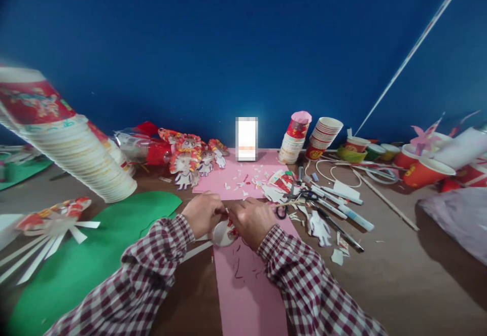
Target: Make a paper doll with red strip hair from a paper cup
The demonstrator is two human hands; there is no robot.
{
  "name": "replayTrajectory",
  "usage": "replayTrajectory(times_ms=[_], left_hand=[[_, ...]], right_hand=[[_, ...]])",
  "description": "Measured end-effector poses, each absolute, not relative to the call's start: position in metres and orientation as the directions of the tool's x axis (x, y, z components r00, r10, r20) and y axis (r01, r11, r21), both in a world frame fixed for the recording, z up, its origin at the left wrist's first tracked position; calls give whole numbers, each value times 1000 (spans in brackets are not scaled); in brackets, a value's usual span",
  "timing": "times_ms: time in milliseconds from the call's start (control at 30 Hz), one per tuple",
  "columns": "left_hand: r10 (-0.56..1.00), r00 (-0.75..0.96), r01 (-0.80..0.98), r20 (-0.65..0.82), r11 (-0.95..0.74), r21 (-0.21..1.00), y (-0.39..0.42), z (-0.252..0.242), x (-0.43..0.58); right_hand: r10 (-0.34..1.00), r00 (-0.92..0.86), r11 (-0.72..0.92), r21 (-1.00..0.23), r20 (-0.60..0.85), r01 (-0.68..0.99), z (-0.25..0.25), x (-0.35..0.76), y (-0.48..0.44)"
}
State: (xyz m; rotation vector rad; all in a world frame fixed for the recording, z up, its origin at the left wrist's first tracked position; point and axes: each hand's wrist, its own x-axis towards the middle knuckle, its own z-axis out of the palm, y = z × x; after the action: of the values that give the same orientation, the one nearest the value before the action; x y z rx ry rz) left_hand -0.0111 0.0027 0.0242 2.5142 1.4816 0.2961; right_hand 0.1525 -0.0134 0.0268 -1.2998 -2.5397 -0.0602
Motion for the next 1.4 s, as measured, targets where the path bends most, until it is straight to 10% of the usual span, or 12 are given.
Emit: replayTrajectory(times_ms=[567,1400], left_hand=[[935,339,824,-107,-240,512,7,24,-22],[941,315,852,-122,-224,474,7,22,-23]], right_hand=[[719,-609,677,-136,335,724,17,163,-5],[674,-647,726,-159,357,669,16,160,-7]])
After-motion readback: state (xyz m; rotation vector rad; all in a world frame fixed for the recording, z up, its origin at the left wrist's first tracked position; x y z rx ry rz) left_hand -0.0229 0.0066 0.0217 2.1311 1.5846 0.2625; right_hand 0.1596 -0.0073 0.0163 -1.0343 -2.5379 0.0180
